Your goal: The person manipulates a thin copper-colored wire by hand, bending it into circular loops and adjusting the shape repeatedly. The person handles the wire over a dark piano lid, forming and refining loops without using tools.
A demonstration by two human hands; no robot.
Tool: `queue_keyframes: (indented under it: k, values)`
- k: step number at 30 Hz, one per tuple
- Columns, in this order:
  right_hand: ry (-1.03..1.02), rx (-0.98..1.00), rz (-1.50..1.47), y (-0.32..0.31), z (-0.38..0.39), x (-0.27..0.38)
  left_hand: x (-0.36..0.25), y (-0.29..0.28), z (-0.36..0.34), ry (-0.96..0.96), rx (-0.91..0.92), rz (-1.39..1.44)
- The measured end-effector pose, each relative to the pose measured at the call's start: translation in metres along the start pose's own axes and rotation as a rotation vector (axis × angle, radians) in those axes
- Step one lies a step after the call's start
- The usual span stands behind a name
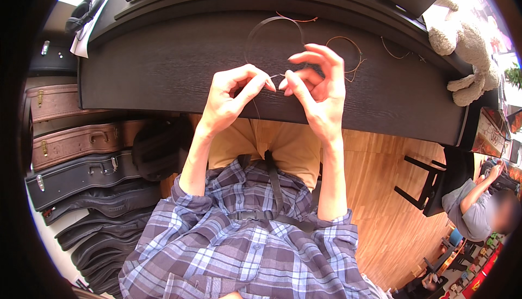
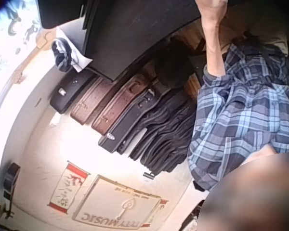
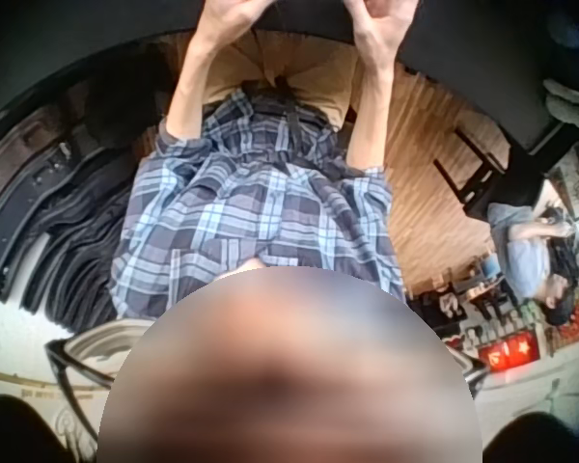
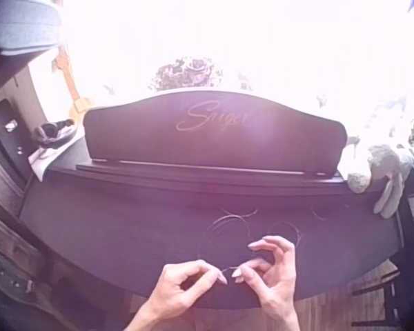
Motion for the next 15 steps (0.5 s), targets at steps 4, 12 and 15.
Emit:
queue_keyframes:
  k: [4,12,15]
  values:
    - [-0.155,-0.070,0.002,-0.006,0.000,0.008,-0.001,-0.003,0.001,-0.019,-0.029,0.056]
    - [-0.296,0.122,0.424,0.010,0.003,0.011,0.000,0.001,0.001,-0.092,0.026,0.021]
    - [-0.327,0.132,0.426,0.011,0.003,0.014,-0.002,0.004,0.002,-0.063,0.055,0.023]
Point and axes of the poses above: each hand's wrist, its own z-axis away from the middle knuckle, its own y-axis out of the palm, x = y × z, the point moved 9 cm from there along -z, towards the middle knuckle, and after that the axes turned 1 degree about -x, right-handed, at the moved point
